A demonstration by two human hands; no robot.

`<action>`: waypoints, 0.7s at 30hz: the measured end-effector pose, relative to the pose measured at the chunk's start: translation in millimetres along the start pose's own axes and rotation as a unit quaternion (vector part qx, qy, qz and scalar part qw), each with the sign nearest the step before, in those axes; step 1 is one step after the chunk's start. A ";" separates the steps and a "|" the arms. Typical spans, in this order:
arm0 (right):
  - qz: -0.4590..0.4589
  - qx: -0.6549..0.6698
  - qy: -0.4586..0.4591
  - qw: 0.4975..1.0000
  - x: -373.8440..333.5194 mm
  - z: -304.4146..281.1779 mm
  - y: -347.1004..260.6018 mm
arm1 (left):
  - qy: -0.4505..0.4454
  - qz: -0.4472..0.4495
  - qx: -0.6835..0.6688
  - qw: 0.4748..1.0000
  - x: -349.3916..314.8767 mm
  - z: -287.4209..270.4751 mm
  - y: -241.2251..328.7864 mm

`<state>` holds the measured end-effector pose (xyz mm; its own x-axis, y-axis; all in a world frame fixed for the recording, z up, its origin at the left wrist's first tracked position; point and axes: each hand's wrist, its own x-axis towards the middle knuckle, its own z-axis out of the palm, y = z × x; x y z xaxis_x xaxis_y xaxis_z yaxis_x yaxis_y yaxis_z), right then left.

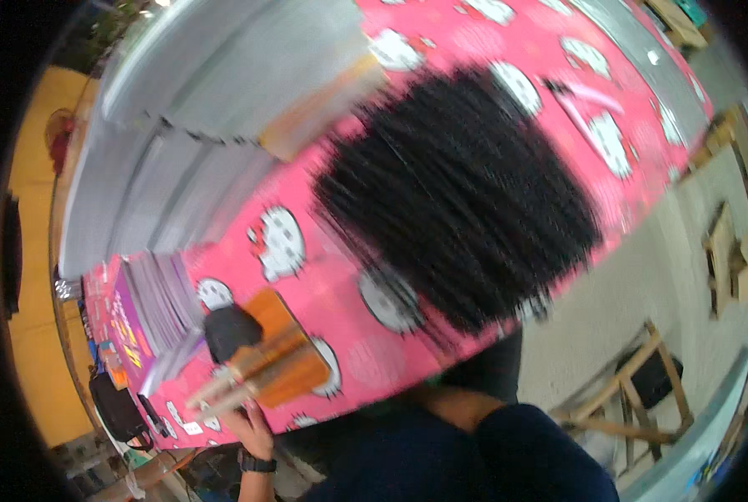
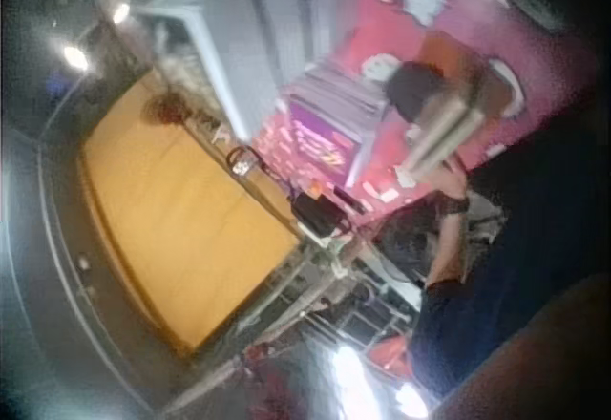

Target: The person binds books by inserting a plastic spiral coil into the pre-punched holes of a stack of pages and then crimping the ends of the coil.

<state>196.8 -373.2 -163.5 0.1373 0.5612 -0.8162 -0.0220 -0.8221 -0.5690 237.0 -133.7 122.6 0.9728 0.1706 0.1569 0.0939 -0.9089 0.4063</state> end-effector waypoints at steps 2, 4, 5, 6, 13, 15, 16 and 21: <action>-0.001 -0.003 -0.004 1.000 -4.1 -7.7 5.3 | -0.006 -0.011 -0.009 1.000 6.4 1.4 7.7; -0.005 -0.016 -0.013 1.000 -4.5 -7.3 4.9 | -0.024 -0.047 0.011 0.999 -0.1 -1.7 5.7; -0.006 -0.027 -0.016 0.999 -4.1 -6.0 3.3 | -0.027 -0.036 0.020 0.999 -0.9 -5.9 9.2; -0.009 -0.043 -0.013 0.999 -1.5 -7.6 4.8 | -0.028 -0.023 0.026 0.999 1.6 -7.4 13.4; -0.040 -0.169 0.067 0.982 38.4 -9.7 8.7 | -0.013 0.038 0.059 0.997 14.9 -22.1 20.5; -0.056 -0.313 0.138 0.938 44.6 -13.9 4.8 | 0.022 0.039 0.063 0.997 13.8 -36.1 18.4; -0.056 -0.389 0.171 0.903 34.8 -15.7 -0.9 | 0.041 0.047 0.055 0.997 7.6 -33.4 10.9; -0.132 -0.209 0.093 0.964 -113.3 -60.2 -58.0 | 0.204 0.079 -0.126 0.968 7.9 -9.2 -6.6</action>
<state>242.2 -394.9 -32.0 0.2605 0.7618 -0.5932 0.4334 -0.6413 -0.6332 242.1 -122.9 129.4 0.8008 0.2199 0.5571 -0.1543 -0.8230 0.5467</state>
